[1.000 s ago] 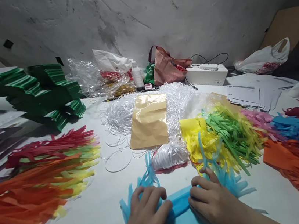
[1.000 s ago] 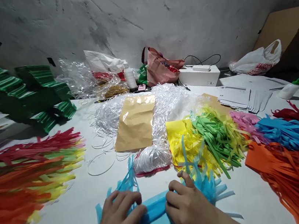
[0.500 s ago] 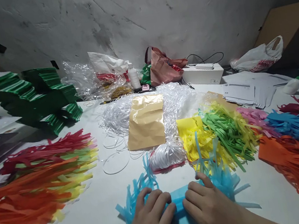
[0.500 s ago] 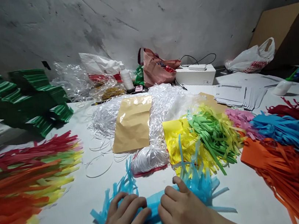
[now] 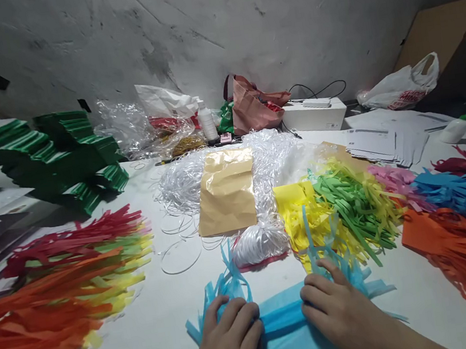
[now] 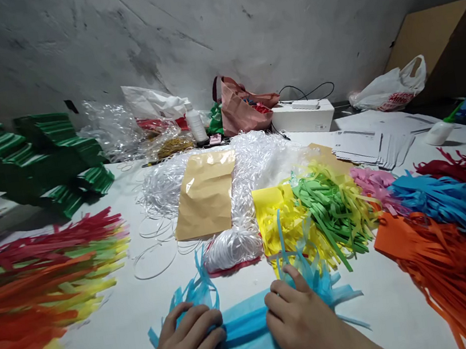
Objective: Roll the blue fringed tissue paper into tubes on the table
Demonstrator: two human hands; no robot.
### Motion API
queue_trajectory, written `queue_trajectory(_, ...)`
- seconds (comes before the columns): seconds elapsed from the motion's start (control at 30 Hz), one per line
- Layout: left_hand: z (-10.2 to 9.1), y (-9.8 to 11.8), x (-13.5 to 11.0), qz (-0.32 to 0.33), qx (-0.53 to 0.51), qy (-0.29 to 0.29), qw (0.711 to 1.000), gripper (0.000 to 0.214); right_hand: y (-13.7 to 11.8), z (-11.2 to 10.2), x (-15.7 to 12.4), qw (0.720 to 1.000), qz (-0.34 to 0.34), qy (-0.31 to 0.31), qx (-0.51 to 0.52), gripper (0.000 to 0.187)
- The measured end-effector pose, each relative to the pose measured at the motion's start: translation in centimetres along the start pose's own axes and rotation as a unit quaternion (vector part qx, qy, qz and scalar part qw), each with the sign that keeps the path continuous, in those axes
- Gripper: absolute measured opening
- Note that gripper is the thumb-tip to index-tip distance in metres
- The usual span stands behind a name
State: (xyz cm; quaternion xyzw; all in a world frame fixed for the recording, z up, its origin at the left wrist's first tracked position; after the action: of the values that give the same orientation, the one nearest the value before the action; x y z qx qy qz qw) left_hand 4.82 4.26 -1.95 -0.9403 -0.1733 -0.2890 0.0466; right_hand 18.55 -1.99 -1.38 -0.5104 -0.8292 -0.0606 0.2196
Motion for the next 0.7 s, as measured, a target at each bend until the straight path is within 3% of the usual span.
queue_trajectory(0.07,-0.4,-0.1,0.3,-0.013,-0.005,-0.001,1.000,0.025,0.7,-0.5,-0.1,0.999,0.022,0.029,0.037,0.019)
queue_trajectory(0.2,-0.1,-1.0,0.6,-0.061,-0.011,-0.077,0.995,0.019,2.1,-1.3,-0.4,0.989,0.083,0.083,0.094,0.020)
queue_trajectory(0.4,1.1,-2.1,0.6,-0.074,-0.025,-0.125,0.989,0.011,2.7,-0.7,-0.7,0.980,0.168,0.091,0.062,0.018)
queue_trajectory(0.6,1.2,-2.6,0.7,-0.145,-0.016,-0.134,0.980,0.010,2.4,-1.3,-0.1,0.978,0.169,0.116,0.022,0.017)
queue_trajectory(0.7,0.8,-1.3,1.1,-0.093,-0.020,-0.099,0.990,0.023,1.6,-2.1,0.1,0.982,0.126,0.139,0.010,0.023)
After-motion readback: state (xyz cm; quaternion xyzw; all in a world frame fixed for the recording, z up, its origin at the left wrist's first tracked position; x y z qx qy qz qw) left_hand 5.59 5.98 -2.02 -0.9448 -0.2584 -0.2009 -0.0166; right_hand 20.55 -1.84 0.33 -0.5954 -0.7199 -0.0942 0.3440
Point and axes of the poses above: each hand's wrist, its own x-axis towards the middle knuckle, its own z-axis out of the palm, y = z × x, the point moved 9 cm from there along x, towards the middle knuckle, and after that the axes turned 9 degrees about x, right-handed, at the moved point
